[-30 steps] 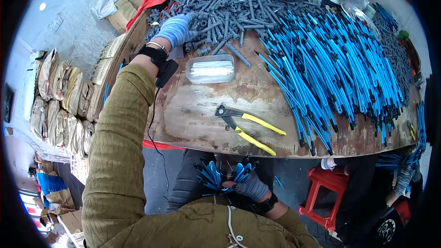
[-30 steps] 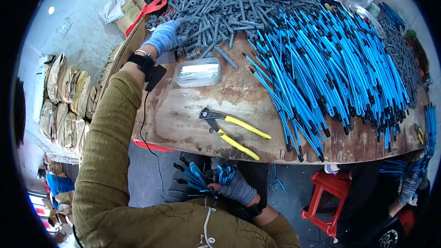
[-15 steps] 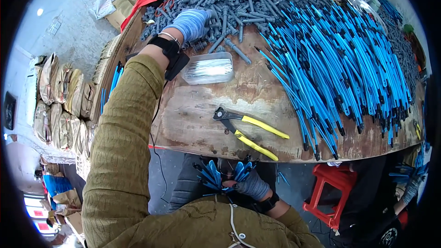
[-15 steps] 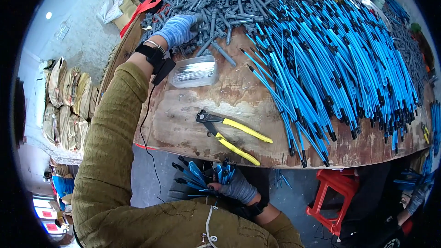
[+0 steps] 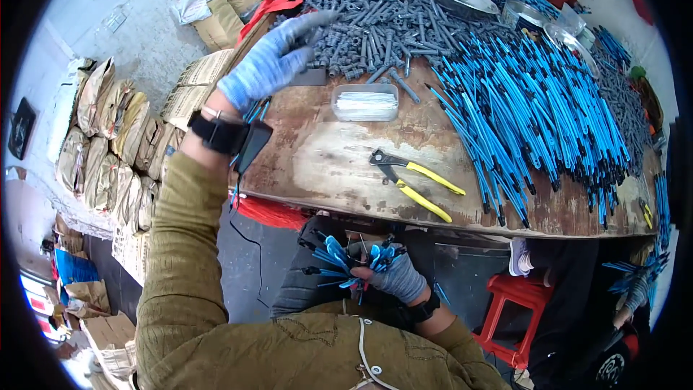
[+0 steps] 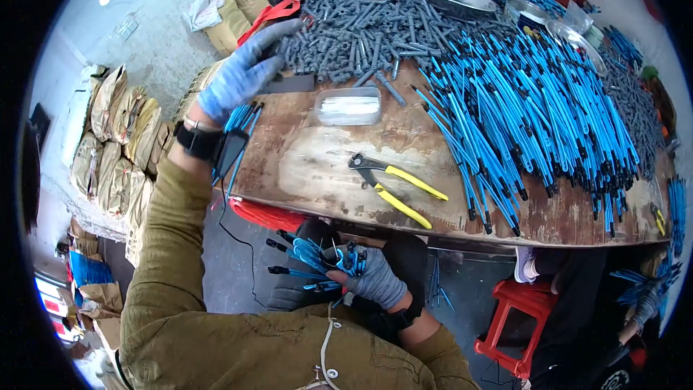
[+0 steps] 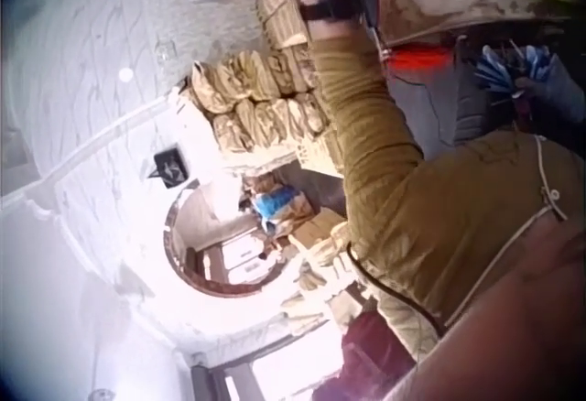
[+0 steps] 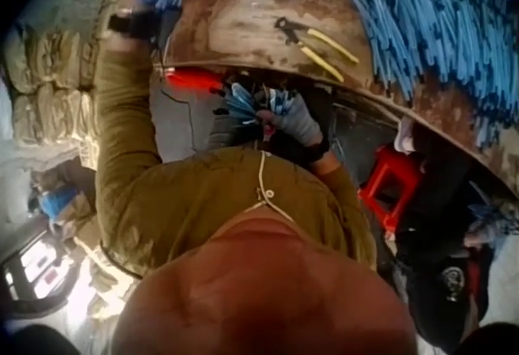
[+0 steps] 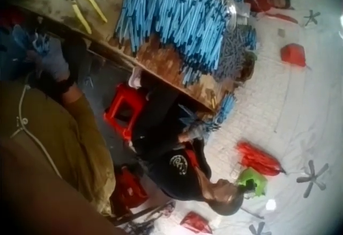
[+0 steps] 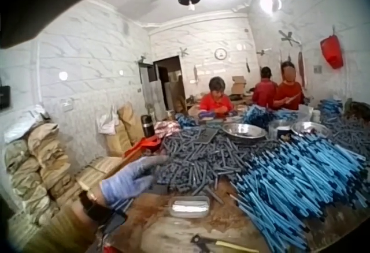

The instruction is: The person assembles umbrella frames by inserting blue ribs into a grey hub, threading a wire through them, and trimming the wire with pliers. They then gather more ribs to repeat the process before placing the completed assembly on the table.

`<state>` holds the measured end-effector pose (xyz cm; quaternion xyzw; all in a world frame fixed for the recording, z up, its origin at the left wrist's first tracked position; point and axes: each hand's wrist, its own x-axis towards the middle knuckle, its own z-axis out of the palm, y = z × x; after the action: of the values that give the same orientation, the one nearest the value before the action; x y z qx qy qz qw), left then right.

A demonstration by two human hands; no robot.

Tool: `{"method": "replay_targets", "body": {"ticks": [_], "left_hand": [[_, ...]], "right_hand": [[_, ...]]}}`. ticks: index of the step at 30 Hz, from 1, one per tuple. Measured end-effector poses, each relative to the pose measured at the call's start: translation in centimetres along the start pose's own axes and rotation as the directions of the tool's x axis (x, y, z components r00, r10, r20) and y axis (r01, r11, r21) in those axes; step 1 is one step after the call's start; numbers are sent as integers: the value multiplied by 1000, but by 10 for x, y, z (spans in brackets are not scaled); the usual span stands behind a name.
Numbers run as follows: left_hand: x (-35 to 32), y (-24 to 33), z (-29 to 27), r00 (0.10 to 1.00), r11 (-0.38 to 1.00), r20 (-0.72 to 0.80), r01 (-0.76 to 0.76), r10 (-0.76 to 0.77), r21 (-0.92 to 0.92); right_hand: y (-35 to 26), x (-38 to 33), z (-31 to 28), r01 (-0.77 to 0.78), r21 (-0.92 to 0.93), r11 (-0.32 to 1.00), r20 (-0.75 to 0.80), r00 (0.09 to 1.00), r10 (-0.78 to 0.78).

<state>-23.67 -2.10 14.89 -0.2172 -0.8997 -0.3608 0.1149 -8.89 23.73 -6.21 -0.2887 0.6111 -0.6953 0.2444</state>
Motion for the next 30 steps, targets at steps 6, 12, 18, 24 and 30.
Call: {"method": "replay_targets", "body": {"ticks": [6,12,18,24,30], "left_hand": [[-138,27,30,999,989,-45,-32,25,-143],[-248,13,114,959,705,27,226,-281,-672],[-276,30,134,954,539,129,260,-269,-801],[-294,40,135,963,435,157,241,-221,-868],[-297,45,129,967,519,130,229,-219,-823]], "right_hand": [[-20,-13,31,-190,-49,981,189,962,196],[-18,-27,57,2,-112,994,148,989,15],[-11,-30,68,95,-379,920,47,995,-84],[-13,-38,79,52,-438,898,-11,998,-63],[-10,-38,83,129,-514,848,10,990,-144]]}}
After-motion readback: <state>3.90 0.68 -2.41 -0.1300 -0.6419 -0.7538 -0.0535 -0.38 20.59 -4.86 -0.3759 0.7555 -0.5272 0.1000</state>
